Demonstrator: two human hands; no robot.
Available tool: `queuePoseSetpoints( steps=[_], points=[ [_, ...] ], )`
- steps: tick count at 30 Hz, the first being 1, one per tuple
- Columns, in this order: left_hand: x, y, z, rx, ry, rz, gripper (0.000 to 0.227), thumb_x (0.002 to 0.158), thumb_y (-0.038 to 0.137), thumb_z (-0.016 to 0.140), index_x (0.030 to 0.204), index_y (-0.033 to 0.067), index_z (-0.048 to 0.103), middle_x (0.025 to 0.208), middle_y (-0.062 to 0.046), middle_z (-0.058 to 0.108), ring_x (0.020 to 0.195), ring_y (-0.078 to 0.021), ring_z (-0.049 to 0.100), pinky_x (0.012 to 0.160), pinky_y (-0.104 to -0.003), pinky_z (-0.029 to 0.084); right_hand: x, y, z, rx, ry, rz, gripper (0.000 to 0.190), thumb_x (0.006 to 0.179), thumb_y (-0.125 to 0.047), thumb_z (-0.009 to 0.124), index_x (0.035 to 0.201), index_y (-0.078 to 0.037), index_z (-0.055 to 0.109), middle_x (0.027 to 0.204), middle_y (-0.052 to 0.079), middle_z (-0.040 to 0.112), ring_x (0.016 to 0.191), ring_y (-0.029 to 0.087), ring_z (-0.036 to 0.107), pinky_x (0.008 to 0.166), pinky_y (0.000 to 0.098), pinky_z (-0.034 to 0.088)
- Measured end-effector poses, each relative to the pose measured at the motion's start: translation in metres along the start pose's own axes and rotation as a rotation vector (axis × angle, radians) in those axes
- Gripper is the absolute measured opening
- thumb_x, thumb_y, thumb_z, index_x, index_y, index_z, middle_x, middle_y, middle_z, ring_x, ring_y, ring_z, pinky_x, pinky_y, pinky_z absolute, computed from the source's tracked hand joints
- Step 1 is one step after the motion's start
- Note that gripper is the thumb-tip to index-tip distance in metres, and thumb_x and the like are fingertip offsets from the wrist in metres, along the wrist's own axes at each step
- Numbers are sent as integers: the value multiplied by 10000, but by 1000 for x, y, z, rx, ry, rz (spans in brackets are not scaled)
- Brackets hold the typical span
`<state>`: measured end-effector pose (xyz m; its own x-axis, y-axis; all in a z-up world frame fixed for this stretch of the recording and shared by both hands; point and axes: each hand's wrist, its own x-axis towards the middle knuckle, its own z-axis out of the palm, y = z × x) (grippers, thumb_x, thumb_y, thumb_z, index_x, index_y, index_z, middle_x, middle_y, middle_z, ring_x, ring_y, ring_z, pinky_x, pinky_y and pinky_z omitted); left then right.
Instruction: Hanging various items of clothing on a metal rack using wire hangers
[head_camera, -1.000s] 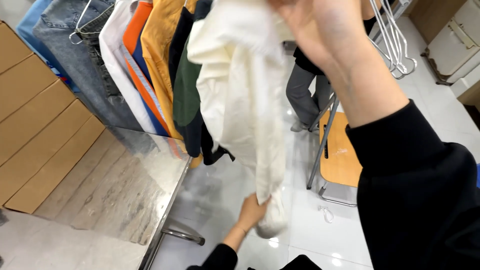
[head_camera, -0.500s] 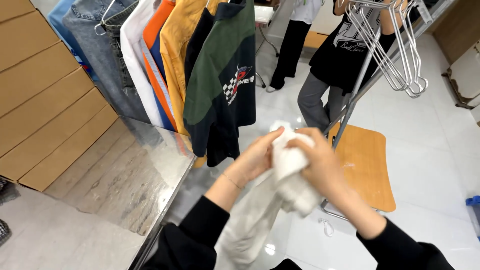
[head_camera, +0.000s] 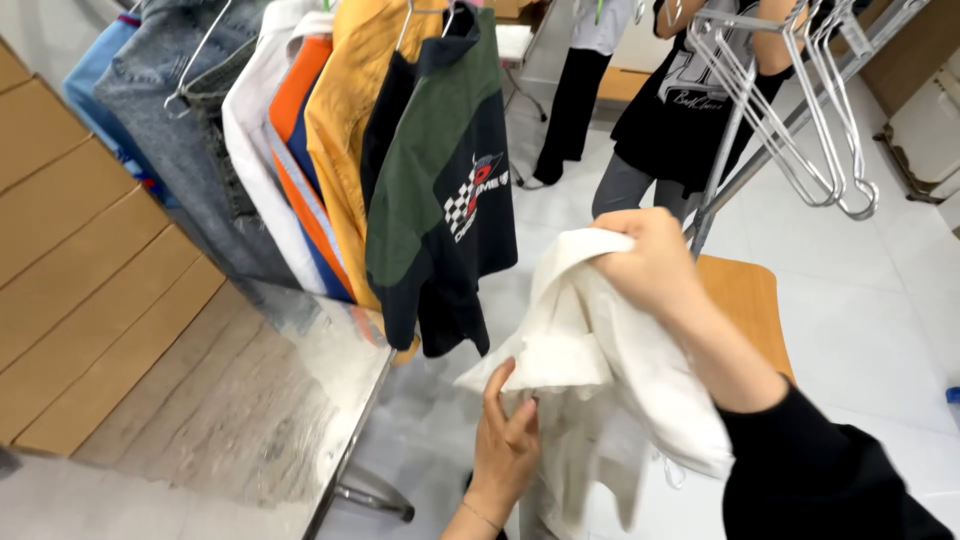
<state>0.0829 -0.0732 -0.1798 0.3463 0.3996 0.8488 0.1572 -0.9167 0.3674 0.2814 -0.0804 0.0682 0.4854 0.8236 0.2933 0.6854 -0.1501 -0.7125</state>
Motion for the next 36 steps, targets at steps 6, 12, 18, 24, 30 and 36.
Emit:
queuePoseSetpoints(
  steps=[6, 12, 18, 24, 30, 36],
  points=[
    [45, -58, 46, -17, -238, -116, 193, 942, 23, 603, 1123, 9, 667, 1324, -193, 546, 1074, -412, 542, 792, -484, 567, 36, -5, -37, 311, -16, 180, 119, 796, -11, 709, 766, -30, 822, 744, 61, 766, 697, 124, 674, 589, 294, 517],
    [120, -148, 76, -40, -136, -536, 346, 916, 58, 601, 1260, 92, 592, 1290, -105, 598, 1086, -301, 621, 863, -413, 509, 51, 52, -80, 93, 92, 176, 137, 748, -77, 710, 748, -62, 845, 700, 6, 759, 719, 92, 643, 653, 294, 479],
    [201, -207, 82, -101, -100, -365, 492, 879, -21, 522, 1356, 44, 622, 1366, -196, 621, 1222, -417, 621, 999, -461, 494, 47, 64, -134, -261, -96, 444, 189, 814, -290, 861, 911, -154, 949, 829, -66, 924, 777, 65, 758, 743, 250, 551],
    [287, -175, 93, -131, -349, -197, 457, 923, 7, 496, 1337, 110, 660, 1202, -89, 575, 818, -315, 646, 672, -442, 506, 92, 164, -170, -1264, 539, 74, 453, 801, -662, 799, 972, -260, 678, 926, -27, 648, 963, 259, 667, 754, 423, 512],
    [324, -147, 113, 22, -472, 152, 184, 859, -59, 601, 842, 119, 649, 1114, -75, 463, 383, -306, 336, 334, -410, 317, 113, 230, -158, -1453, 774, -123, 225, 883, -202, 770, 779, -176, 573, 725, -6, 457, 684, 230, 466, 637, 354, 320],
    [338, -155, 117, 154, -465, 221, 235, 858, 53, 659, 998, 216, 754, 1095, 0, 491, 593, -438, 728, 562, -513, 643, 103, 202, -150, -1256, 808, -130, 430, 1085, -329, 725, 720, -156, 578, 670, -2, 466, 604, 209, 577, 631, 298, 462]
  ],
)
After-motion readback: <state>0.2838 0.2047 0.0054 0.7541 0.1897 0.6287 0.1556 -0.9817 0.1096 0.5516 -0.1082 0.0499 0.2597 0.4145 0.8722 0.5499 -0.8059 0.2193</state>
